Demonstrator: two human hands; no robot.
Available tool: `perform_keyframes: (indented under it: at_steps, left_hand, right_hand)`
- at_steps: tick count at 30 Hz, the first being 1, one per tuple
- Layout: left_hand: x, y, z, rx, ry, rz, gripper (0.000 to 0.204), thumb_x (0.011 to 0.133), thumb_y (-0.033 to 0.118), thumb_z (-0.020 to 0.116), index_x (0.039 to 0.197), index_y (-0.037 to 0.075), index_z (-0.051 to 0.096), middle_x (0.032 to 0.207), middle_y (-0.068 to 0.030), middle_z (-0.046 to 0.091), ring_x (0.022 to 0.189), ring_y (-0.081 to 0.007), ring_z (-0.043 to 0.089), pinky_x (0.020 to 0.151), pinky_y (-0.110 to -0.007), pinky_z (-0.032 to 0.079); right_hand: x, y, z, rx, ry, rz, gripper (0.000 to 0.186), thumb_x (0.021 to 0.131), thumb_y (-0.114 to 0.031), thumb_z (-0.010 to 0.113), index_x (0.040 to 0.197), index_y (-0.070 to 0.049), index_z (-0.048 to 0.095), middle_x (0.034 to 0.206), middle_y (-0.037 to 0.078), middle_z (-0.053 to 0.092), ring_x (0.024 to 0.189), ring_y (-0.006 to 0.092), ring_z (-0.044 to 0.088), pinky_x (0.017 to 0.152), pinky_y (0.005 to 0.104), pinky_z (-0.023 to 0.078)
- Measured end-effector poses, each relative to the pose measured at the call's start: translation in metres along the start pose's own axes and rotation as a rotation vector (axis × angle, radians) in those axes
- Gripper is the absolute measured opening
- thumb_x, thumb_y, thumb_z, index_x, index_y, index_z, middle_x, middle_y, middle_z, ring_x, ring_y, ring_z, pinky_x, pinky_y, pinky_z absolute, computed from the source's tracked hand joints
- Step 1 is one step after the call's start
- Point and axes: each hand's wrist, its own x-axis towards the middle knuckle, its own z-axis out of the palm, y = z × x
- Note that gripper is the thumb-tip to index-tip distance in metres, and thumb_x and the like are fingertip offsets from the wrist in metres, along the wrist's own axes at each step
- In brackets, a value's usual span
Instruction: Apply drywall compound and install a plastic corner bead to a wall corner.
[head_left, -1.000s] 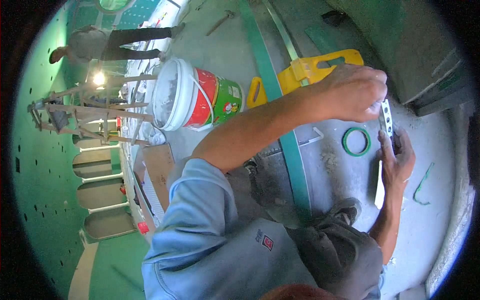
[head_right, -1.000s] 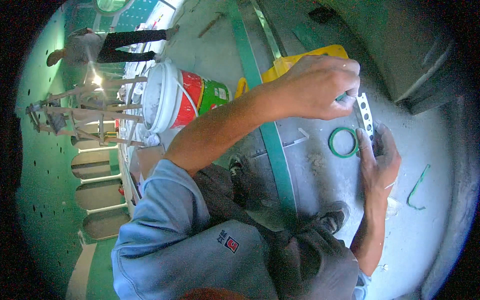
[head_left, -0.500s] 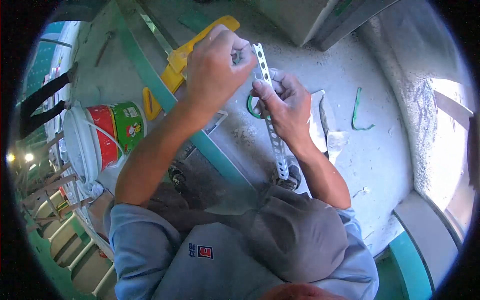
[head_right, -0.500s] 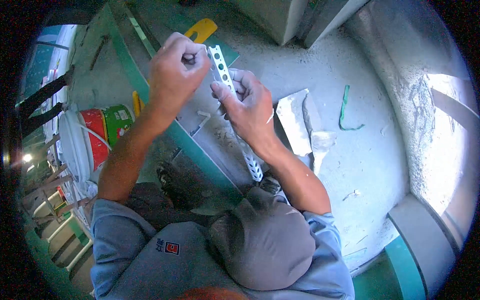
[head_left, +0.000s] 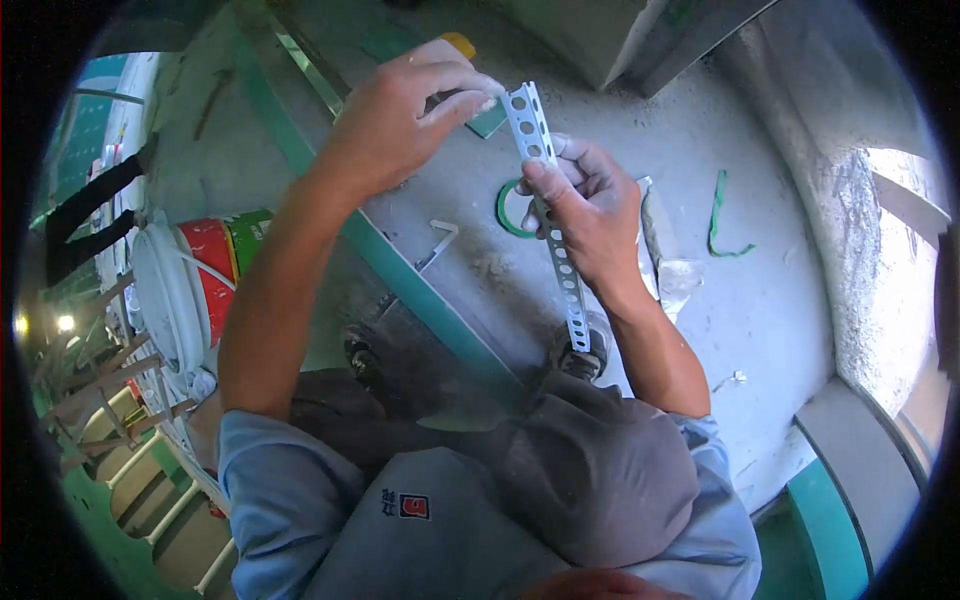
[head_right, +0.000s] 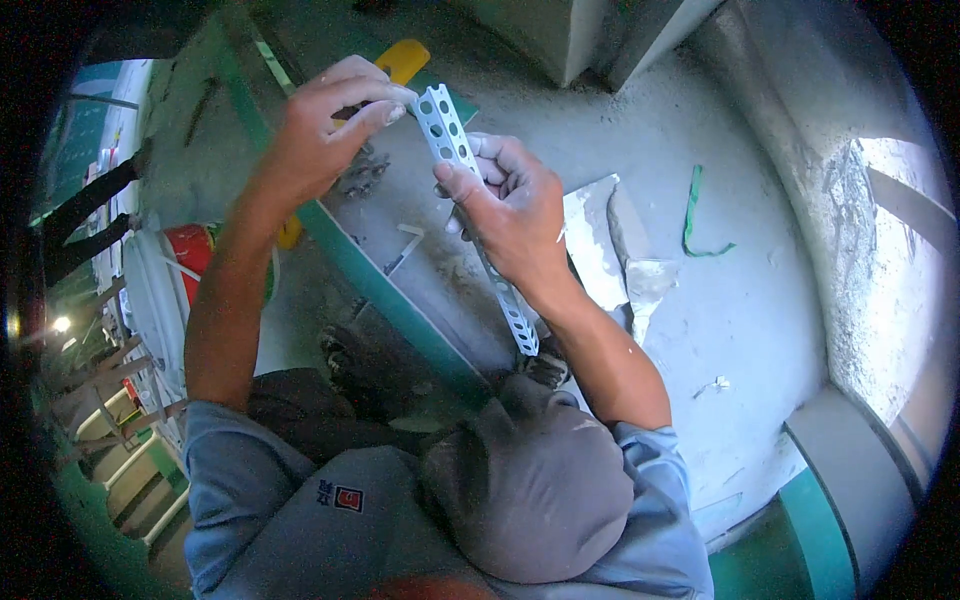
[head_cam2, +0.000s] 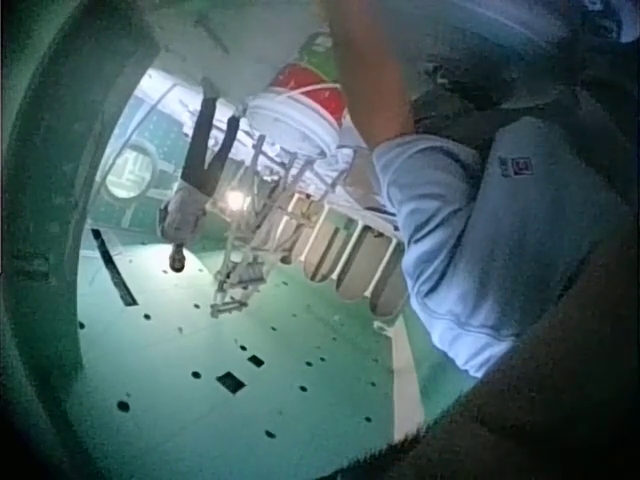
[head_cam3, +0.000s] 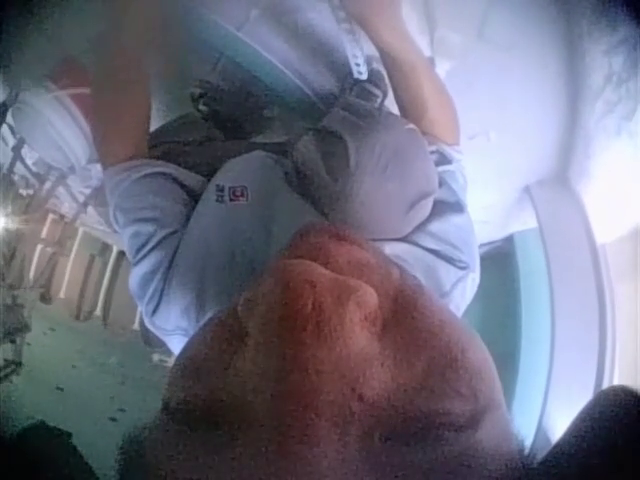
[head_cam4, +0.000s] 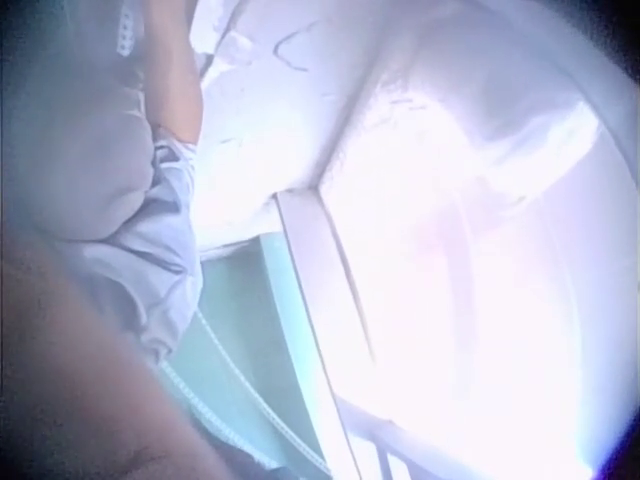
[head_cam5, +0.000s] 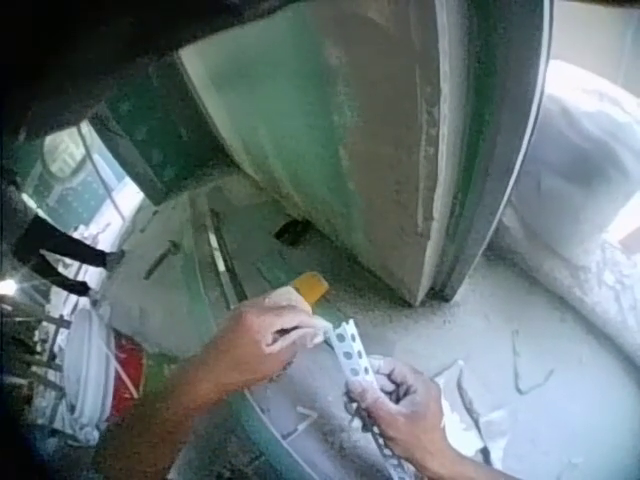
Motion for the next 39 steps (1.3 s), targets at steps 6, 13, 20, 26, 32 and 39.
perform_keyframes:
  at_steps: [6,13,20,26,32,39]
  left_hand:
    - [0.007,0.007,-0.008,-0.025,-0.125,0.067,0.013,0.076,0.007,0.060,0.088,0.001,0.061,0.084,-0.0093,0.058,0.082,-0.0212,0.057,0.073,-0.031,0.045]
    - [0.007,0.007,-0.004,0.088,-0.082,0.119,0.007,0.070,0.007,0.061,0.073,0.002,0.056,0.074,-0.0089,0.053,0.068,-0.0248,0.055,0.061,-0.032,0.044]
    - [0.004,-0.008,0.011,0.326,0.306,0.046,0.012,0.074,0.012,0.060,0.070,0.003,0.053,0.071,-0.0092,0.052,0.065,-0.0302,0.054,0.059,-0.037,0.044]
    - [0.008,0.003,-0.011,0.092,0.073,-0.009,0.014,0.081,0.015,0.057,0.085,0.002,0.061,0.079,-0.0107,0.057,0.072,-0.0256,0.057,0.065,-0.033,0.044]
    - [0.009,0.021,-0.009,-0.032,-0.056,-0.046,0.015,0.079,0.014,0.059,0.084,0.000,0.061,0.077,-0.0101,0.057,0.072,-0.0226,0.057,0.064,-0.030,0.043]
    - [0.009,0.029,-0.011,0.072,-0.174,-0.066,0.009,0.078,0.009,0.061,0.078,0.000,0.059,0.075,-0.0060,0.055,0.072,-0.0149,0.057,0.067,-0.027,0.045]
  right_hand:
    - [-0.002,0.003,-0.002,-0.007,-0.027,0.016,0.028,0.078,-0.014,0.064,0.098,0.003,0.054,0.071,0.004,0.060,0.055,0.0052,0.051,0.048,0.0181,0.040]
    - [-0.002,0.010,-0.002,-0.098,-0.012,-0.065,0.026,0.077,-0.015,0.065,0.094,0.003,0.056,0.069,0.002,0.058,0.057,0.0050,0.048,0.049,0.0195,0.039]
    - [0.001,0.019,0.000,-0.203,0.038,-0.163,0.029,0.076,-0.017,0.066,0.095,0.001,0.055,0.065,0.005,0.057,0.056,0.0095,0.050,0.051,0.0246,0.042]
    - [0.000,0.006,-0.006,-0.581,0.139,-0.300,0.030,0.076,-0.018,0.065,0.097,-0.002,0.052,0.067,0.016,0.059,0.059,0.0260,0.060,0.052,0.0329,0.046]
    - [-0.005,-0.005,-0.006,-0.808,0.161,-0.460,0.028,0.075,-0.020,0.064,0.095,-0.004,0.051,0.072,0.016,0.059,0.064,0.0328,0.059,0.054,0.0369,0.047]
    - [-0.004,0.003,-0.009,-0.897,0.134,-0.603,0.026,0.076,-0.021,0.062,0.095,-0.006,0.051,0.081,0.013,0.058,0.067,0.0326,0.058,0.054,0.0387,0.046]
